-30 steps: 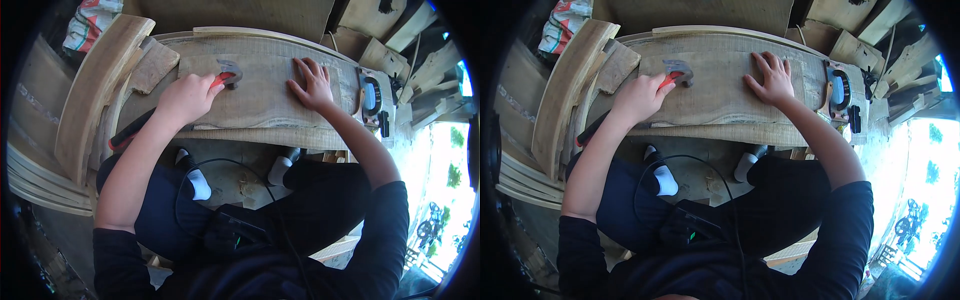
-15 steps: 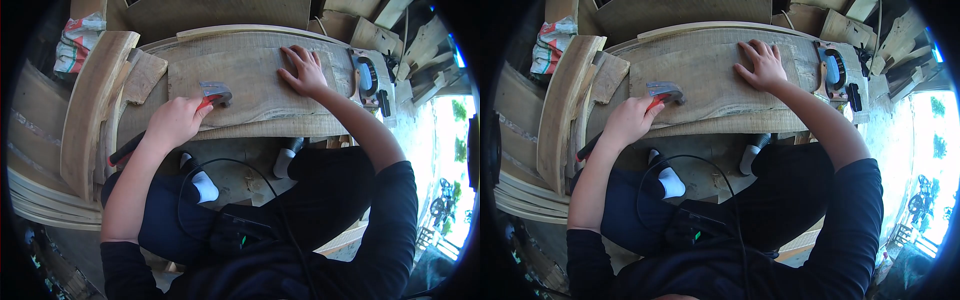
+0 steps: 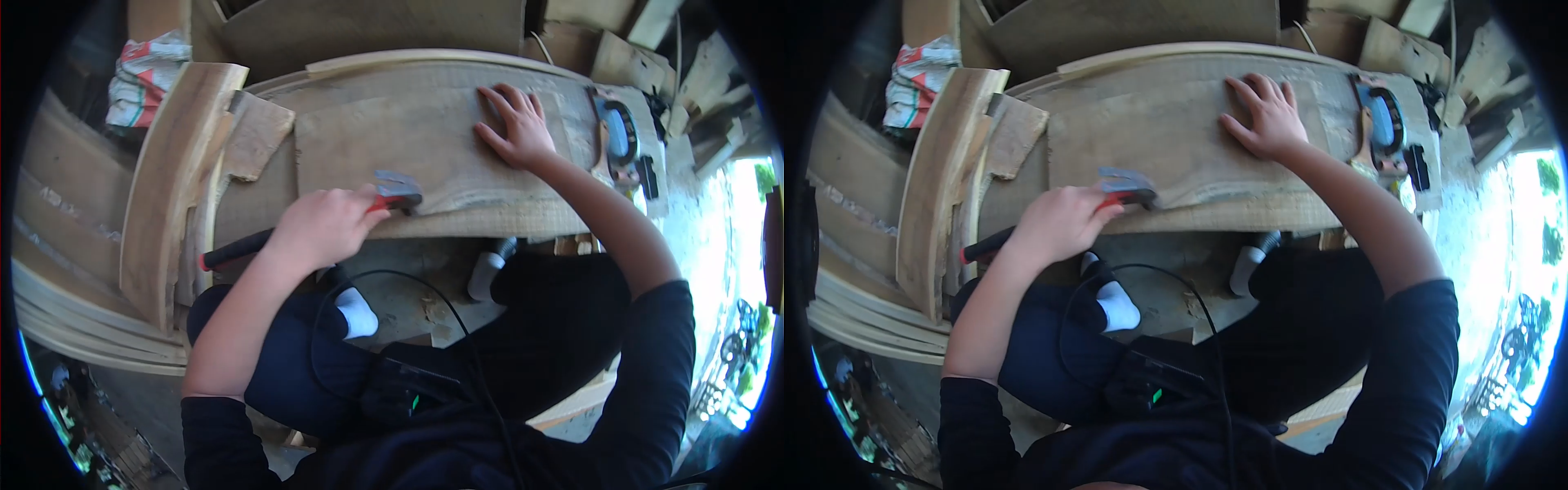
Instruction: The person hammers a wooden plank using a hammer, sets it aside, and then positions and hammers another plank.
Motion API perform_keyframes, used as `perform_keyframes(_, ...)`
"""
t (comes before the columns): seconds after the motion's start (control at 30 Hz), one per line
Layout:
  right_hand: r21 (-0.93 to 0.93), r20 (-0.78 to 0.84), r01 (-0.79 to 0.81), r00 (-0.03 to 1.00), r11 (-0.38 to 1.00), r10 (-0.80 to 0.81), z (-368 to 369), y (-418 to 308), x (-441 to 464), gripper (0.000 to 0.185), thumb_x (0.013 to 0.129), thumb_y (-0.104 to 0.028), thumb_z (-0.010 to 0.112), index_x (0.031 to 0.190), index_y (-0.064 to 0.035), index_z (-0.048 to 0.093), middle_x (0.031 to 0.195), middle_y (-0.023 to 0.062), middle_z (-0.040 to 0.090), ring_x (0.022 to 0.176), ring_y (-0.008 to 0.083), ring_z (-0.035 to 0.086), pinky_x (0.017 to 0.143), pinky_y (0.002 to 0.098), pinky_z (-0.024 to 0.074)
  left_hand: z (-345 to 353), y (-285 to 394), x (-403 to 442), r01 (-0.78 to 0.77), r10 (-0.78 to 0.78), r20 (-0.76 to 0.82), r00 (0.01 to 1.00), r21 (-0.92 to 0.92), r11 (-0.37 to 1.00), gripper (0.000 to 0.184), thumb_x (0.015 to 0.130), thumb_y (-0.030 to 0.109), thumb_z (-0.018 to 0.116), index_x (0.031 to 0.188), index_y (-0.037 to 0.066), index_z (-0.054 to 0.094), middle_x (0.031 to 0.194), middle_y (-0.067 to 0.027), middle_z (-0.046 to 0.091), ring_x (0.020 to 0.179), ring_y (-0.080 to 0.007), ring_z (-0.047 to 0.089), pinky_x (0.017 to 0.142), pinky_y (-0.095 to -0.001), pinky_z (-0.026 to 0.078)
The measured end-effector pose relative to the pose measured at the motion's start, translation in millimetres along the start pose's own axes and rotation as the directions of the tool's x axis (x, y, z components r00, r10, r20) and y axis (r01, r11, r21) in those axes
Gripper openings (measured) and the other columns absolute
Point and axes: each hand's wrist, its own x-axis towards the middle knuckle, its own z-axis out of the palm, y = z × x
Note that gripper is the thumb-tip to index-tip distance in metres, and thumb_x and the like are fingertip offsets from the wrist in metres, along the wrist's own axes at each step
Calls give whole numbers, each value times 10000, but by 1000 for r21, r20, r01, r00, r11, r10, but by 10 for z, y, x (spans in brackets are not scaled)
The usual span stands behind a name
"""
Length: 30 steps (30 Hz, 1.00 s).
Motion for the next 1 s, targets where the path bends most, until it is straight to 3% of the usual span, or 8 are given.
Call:
perform_keyframes(0.1,36,56,-53,997,998,51,-58,4,-32,710,936,-564,562,1522,-180,449,1478,186,457,1427,362,400,1217,601,173,-8,64,79,-15,17,-42,999,36,999,333,1015,367,560,1040,45,638,769,-227,699,759,-426,708,667,-532,571)
perform_keyframes(0.23,67,74,-36,997,997,31,-87,-19,4,714,923,-519,596,1526,-169,443,1491,193,440,1435,375,387,1225,591,163,-115,96,123,-12,0,147,989,79,997,361,1037,396,513,1089,63,642,690,-200,685,679,-403,708,625,-519,575)
perform_keyframes(0.47,64,111,-54,993,996,47,-103,-4,21,698,904,-428,628,1525,-161,451,1519,195,432,1447,390,381,1234,585,147,52,1,336,-81,79,-35,996,-35,996,356,1030,374,529,914,69,672,713,-173,695,687,-383,716,614,-504,572)
perform_keyframes(0.6,55,64,-19,998,998,16,14,122,-7,719,891,-396,650,1535,-147,448,1550,197,418,1455,381,378,1231,576,155,-55,46,366,-49,49,-49,998,10,999,314,1010,347,557,908,80,688,724,-159,701,688,-376,713,642,-487,574)
perform_keyframes(0.67,57,61,-9,998,998,6,47,114,35,721,885,-386,654,1532,-140,450,1549,198,420,1456,389,373,1229,571,164,47,31,453,-53,48,-218,975,-17,998,316,1005,347,566,903,78,695,726,-158,703,688,-371,716,629,-490,572)
perform_keyframes(0.77,118,107,-75,992,990,62,-75,-33,19,715,872,-353,662,1521,-131,461,1545,200,424,1437,418,373,1216,561,209,-23,-23,449,-33,39,-95,995,70,997,330,1009,359,561,919,64,679,708,-158,696,672,-364,716,595,-496,568)
perform_keyframes(0.87,181,168,-156,978,971,125,-275,-243,69,683,873,-363,661,1488,-125,483,1509,205,443,1405,448,383,1222,571,200,-100,-1,403,-10,-2,-250,968,-49,999,361,1040,373,518,936,66,675,645,-146,663,604,-359,696,537,-494,551)
perform_keyframes(1.0,86,118,-94,990,992,83,-208,-122,19,691,906,-468,626,1494,-143,466,1486,184,439,1436,380,381,1241,587,135,-80,-15,517,105,-103,-45,994,39,994,343,1041,371,533,964,54,641,668,-185,676,622,-372,701,549,-502,552)
